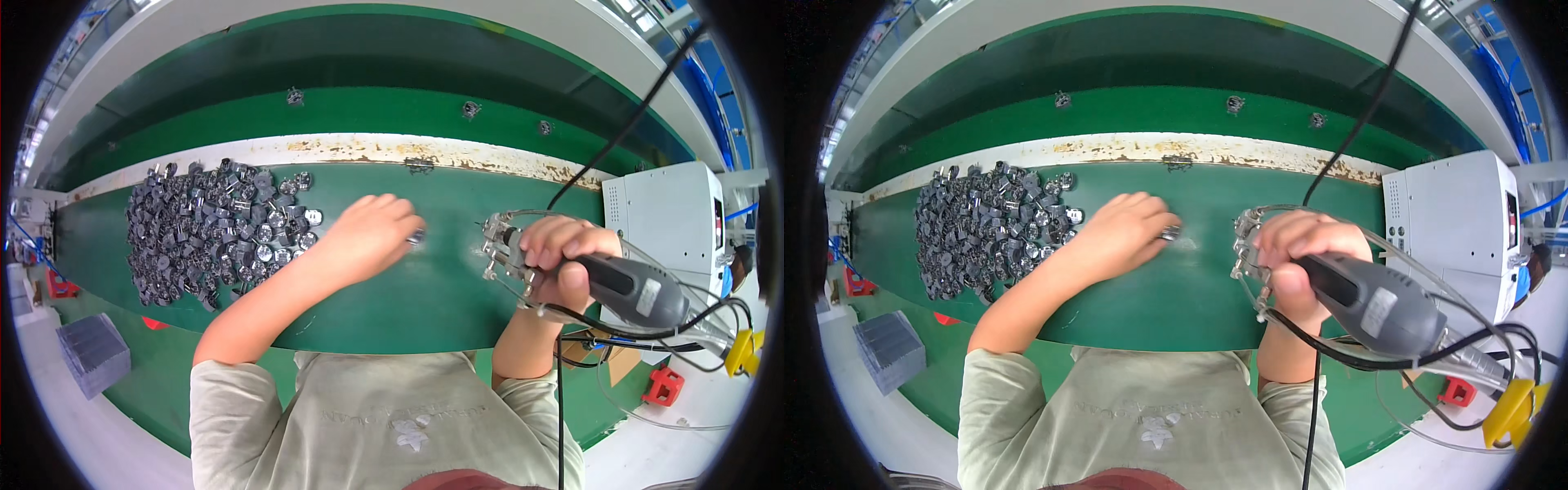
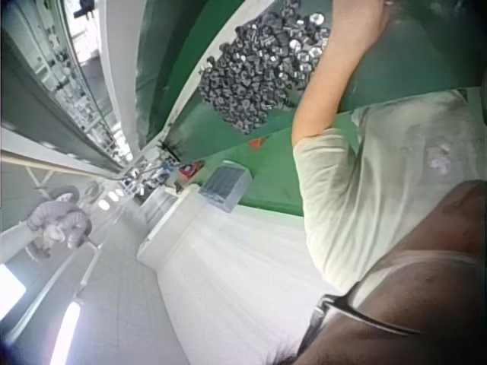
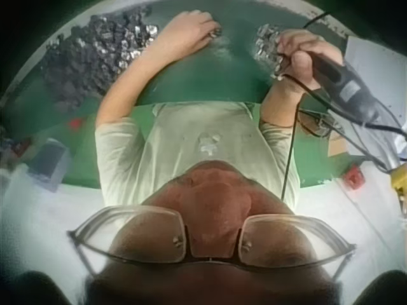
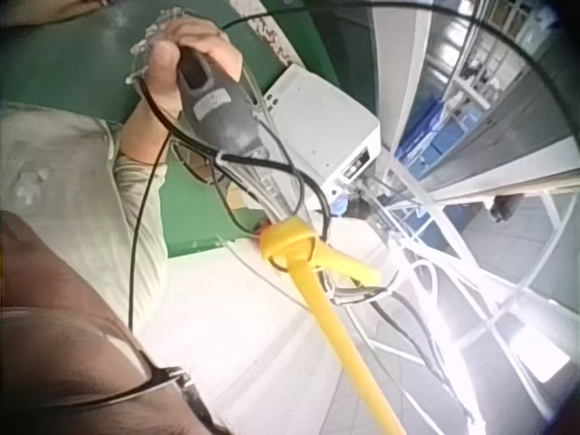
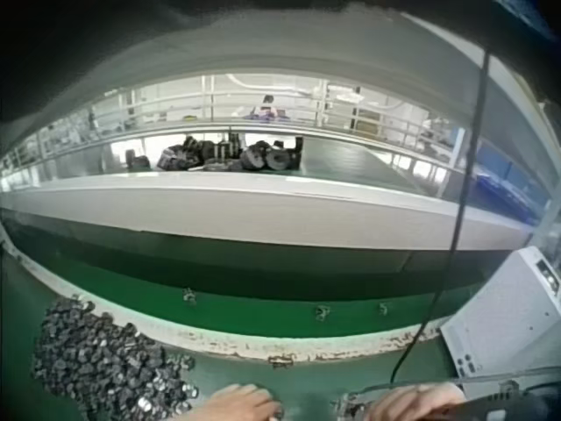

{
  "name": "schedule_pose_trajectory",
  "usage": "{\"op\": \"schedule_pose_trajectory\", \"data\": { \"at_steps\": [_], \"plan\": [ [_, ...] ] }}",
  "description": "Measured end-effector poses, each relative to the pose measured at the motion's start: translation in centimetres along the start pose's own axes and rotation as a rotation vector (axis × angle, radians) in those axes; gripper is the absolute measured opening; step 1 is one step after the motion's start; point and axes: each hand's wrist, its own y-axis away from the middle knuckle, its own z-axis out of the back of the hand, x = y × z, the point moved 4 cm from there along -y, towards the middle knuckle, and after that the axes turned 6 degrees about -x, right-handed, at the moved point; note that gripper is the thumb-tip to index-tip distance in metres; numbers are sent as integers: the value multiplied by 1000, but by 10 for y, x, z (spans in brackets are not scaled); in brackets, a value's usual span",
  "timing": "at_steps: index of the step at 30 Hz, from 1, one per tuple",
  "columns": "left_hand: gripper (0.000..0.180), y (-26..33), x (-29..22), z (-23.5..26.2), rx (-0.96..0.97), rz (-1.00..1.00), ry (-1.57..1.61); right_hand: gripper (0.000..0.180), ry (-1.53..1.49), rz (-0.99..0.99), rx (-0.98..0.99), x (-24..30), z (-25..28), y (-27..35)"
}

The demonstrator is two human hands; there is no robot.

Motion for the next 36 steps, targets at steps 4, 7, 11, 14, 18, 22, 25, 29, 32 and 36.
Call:
{"op": "schedule_pose_trajectory", "data": {
  "at_steps": [4,7,11,14,18,22,25,29,32,36],
  "plan": [
    [38,42,12,45,-56,103,-293,32,19,17,-56,2,-1,4],
    [53,44,13,68,-60,172,-361,33,36,37,-48,3,1,2],
    [60,-45,7,38,-180,-11,-105,31,3,46,-80,6,7,7],
    [62,-127,42,-8,-297,78,-206,29,-21,15,-53,2,-4,5],
    [51,-175,79,-30,-120,153,-223,29,4,-10,-28,-6,-9,5],
    [28,-157,71,-19,-267,116,-189,30,22,22,-42,-1,-4,6],
    [18,-100,17,-1,-344,78,-50,32,11,54,14,8,8,4],
    [30,-18,-22,-23,-147,120,-4,33,-44,-5,33,19,-1,0],
    [38,-2,-19,-28,-249,91,64,30,-149,-86,38,13,-11,-1],
    [38,3,-19,-26,-302,62,191,28,-122,-125,113,4,-18,4]
  ]
}}
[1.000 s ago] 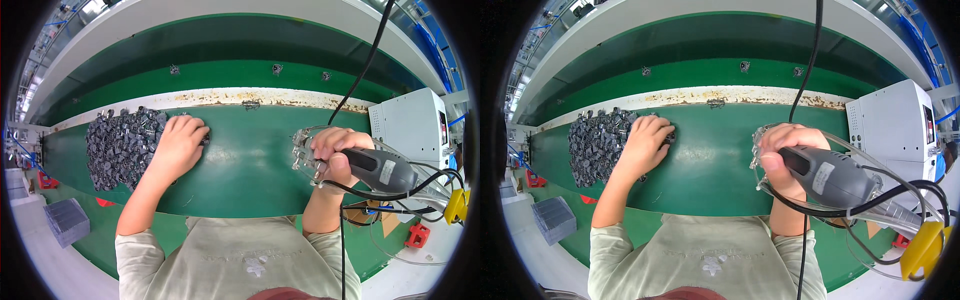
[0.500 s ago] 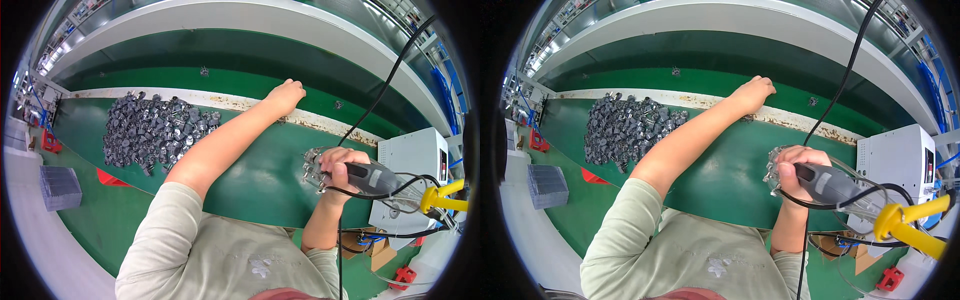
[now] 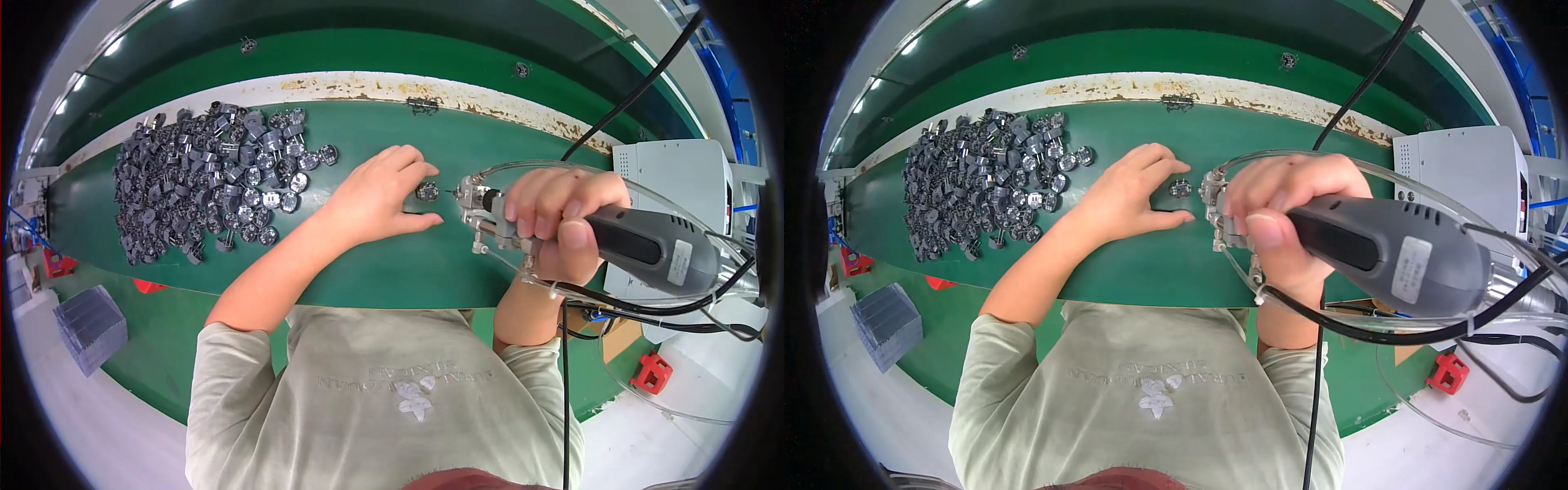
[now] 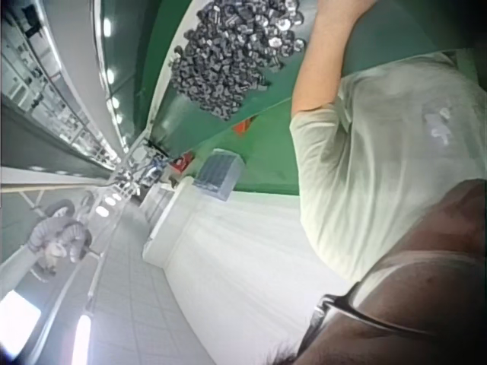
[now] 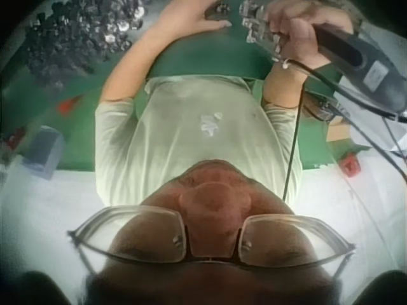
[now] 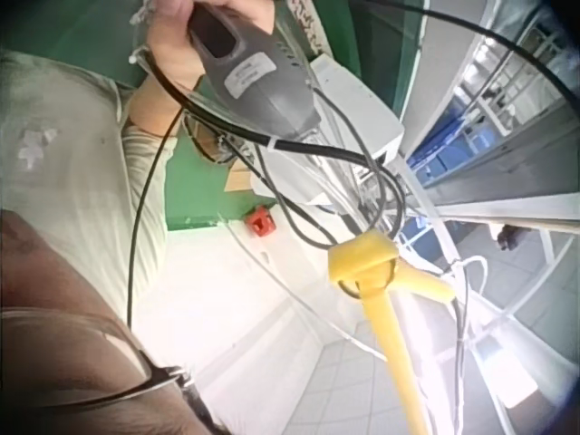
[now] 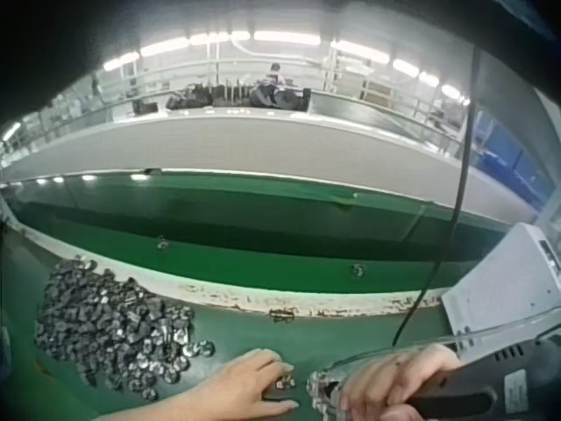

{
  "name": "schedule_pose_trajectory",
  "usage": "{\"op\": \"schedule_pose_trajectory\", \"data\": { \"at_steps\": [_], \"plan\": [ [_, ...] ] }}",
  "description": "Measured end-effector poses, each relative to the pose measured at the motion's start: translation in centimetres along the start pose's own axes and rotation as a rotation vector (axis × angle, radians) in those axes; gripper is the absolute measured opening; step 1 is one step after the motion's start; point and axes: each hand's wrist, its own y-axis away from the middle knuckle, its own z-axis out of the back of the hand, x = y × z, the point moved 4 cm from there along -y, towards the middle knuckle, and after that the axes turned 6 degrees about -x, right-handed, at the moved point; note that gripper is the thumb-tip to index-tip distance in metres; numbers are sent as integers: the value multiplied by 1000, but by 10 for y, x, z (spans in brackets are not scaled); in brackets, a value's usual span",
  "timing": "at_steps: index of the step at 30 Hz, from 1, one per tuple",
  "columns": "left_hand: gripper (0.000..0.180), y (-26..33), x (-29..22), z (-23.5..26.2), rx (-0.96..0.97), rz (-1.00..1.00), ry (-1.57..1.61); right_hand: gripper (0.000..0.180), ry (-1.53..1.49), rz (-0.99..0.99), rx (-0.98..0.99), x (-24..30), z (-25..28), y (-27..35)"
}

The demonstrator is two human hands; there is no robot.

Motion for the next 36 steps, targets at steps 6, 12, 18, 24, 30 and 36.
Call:
{"op": "schedule_pose_trajectory", "data": {
  "at_steps": [6,12,18,24,30,36],
  "plan": [
    [33,1,11,2,102,-6,74,32,10,-55,3,-10,-6,-2],
    [31,2,13,1,100,-30,93,37,23,-69,13,-14,-10,0],
    [31,3,13,1,94,-31,70,38,41,-54,15,-16,-11,0],
    [32,2,13,1,91,-44,78,36,64,-44,43,-15,-11,0],
    [33,2,13,1,86,-48,74,29,79,-41,113,-13,-11,-1],
    [32,2,12,1,87,-55,69,30,60,-29,83,-16,-14,1]
  ]
}}
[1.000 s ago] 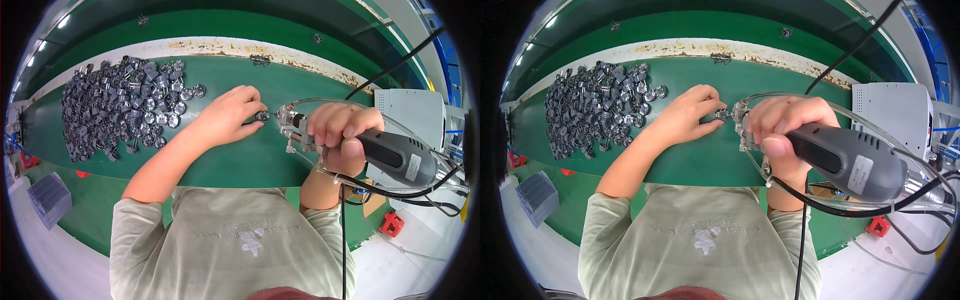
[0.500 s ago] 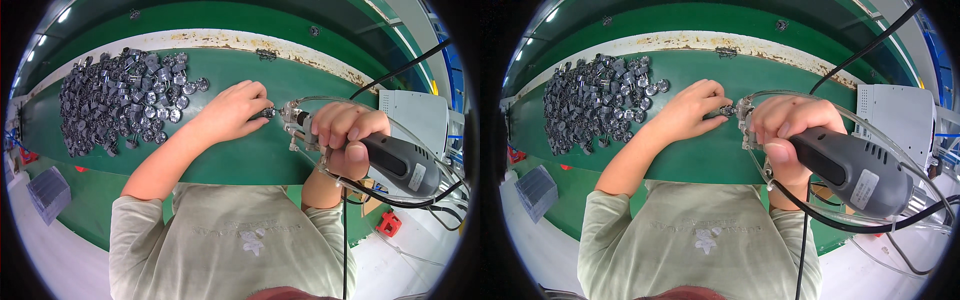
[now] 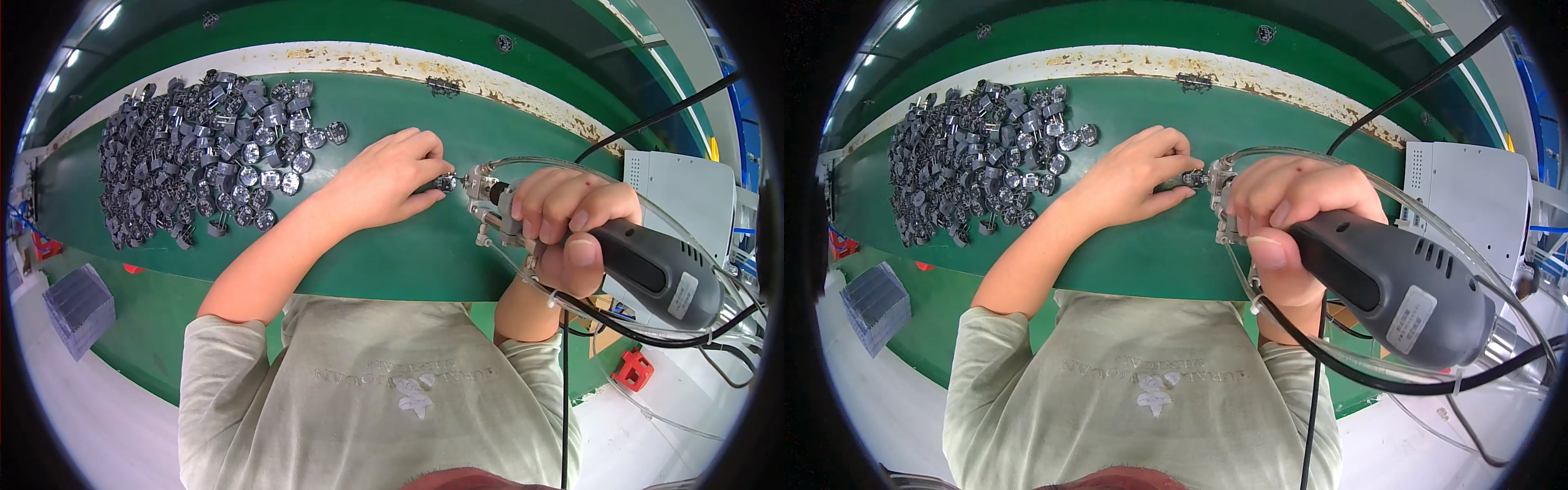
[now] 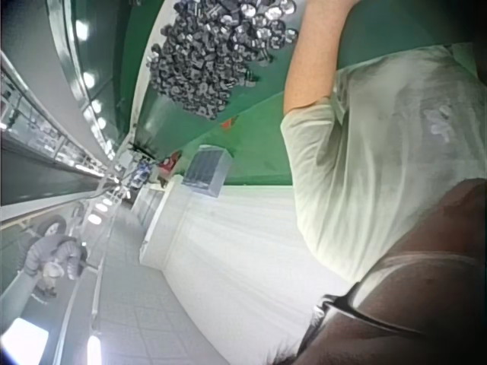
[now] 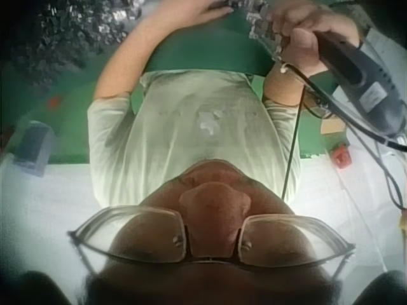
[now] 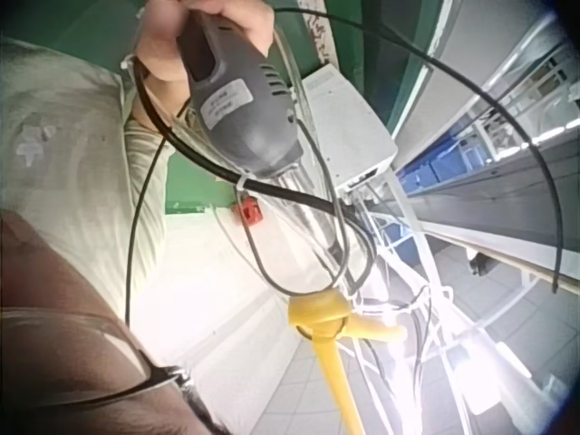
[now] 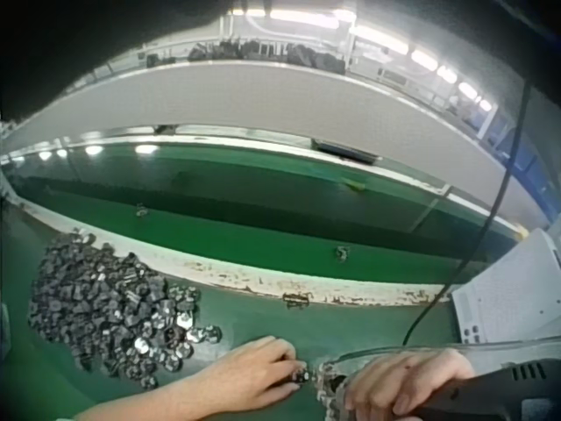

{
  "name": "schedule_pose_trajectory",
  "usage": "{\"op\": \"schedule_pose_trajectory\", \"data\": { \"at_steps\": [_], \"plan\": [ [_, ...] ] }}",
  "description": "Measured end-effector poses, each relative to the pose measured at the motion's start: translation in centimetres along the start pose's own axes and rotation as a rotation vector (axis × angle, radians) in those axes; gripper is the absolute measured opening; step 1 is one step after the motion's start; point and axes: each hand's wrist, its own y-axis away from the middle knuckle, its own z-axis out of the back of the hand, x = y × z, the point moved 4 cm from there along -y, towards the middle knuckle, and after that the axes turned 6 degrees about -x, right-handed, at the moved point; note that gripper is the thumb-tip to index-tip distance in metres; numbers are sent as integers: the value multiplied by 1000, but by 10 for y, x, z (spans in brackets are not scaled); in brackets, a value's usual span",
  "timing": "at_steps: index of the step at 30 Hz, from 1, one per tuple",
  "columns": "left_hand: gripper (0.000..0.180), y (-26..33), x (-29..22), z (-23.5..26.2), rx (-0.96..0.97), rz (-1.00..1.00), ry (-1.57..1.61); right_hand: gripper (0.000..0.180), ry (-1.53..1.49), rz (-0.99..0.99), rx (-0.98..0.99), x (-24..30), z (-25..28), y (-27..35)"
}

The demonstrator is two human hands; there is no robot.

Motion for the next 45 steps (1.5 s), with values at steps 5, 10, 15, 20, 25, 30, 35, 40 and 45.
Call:
{"op": "schedule_pose_trajectory", "data": {
  "at_steps": [5,10,15,20,25,30,35,40,45],
  "plan": [
    [29,1,2,-2,7,31,12,22,100,24,105,-6,-9,-1],
    [31,0,6,-2,17,43,68,25,88,-105,108,-13,-10,-8],
    [33,-3,4,1,24,42,75,29,-44,-7,14,3,-3,-7],
    [33,1,6,2,-3,47,73,36,-75,23,96,22,-4,-9],
    [32,1,5,1,30,44,78,34,-55,-41,54,9,-4,-2],
    [32,2,6,1,35,51,78,33,-65,-71,32,3,-4,3],
    [32,0,7,2,36,40,79,24,21,-60,136,4,-4,0],
    [32,0,7,2,30,31,77,34,-55,-62,52,3,-6,2],
    [32,1,6,1,34,36,86,26,83,-45,151,4,-11,0]
  ]
}}
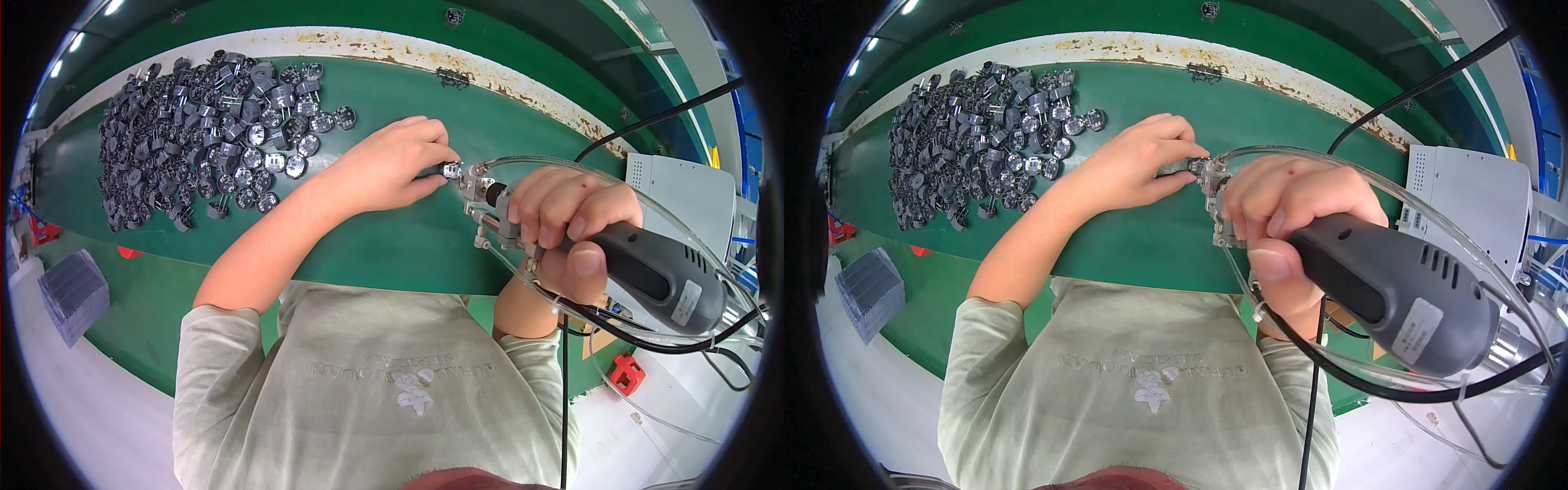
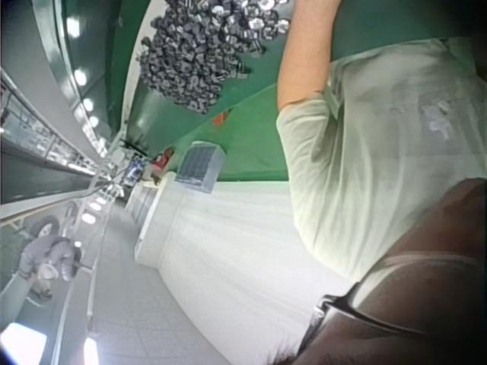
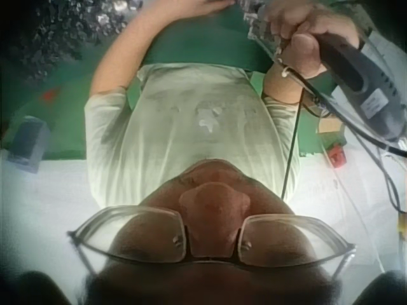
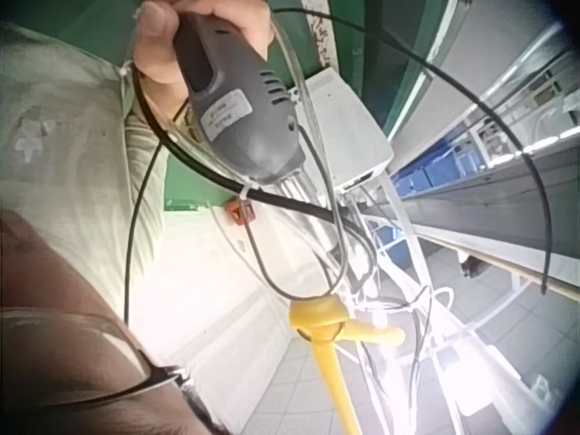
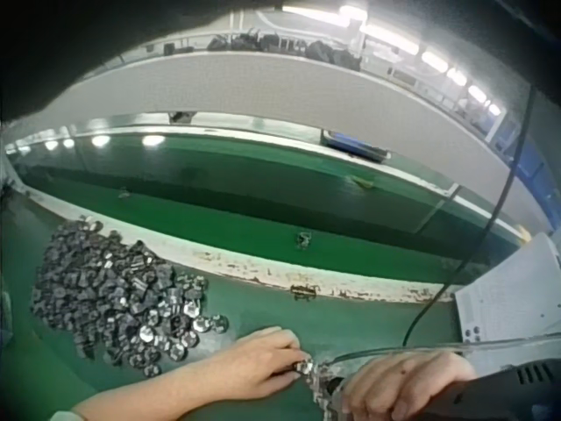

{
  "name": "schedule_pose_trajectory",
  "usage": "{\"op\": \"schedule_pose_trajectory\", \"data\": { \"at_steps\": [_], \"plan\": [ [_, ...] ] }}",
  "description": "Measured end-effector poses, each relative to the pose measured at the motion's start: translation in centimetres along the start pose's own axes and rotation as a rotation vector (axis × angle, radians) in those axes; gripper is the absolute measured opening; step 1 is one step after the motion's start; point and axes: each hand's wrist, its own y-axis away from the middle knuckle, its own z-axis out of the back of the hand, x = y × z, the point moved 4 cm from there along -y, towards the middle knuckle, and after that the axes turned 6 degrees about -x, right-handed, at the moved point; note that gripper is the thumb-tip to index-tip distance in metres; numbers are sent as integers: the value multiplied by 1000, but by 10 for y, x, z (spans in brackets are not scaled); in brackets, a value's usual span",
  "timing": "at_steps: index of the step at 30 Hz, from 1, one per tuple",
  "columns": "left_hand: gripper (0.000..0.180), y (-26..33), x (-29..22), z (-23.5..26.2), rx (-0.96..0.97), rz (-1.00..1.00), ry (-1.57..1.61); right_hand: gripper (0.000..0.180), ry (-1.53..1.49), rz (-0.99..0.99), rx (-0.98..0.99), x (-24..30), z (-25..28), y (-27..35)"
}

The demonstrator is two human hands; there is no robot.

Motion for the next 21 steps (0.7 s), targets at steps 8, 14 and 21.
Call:
{"op": "schedule_pose_trajectory", "data": {
  "at_steps": [8,14,21],
  "plan": [
    [26,-5,0,2,-15,-22,-11,24,69,-32,38,-10,-17,-5],
    [26,-15,-3,10,-40,-50,-119,34,-223,69,-133,14,9,-2],
    [41,-137,60,39,-356,124,-670,35,-92,188,-227,16,34,1]
  ]
}}
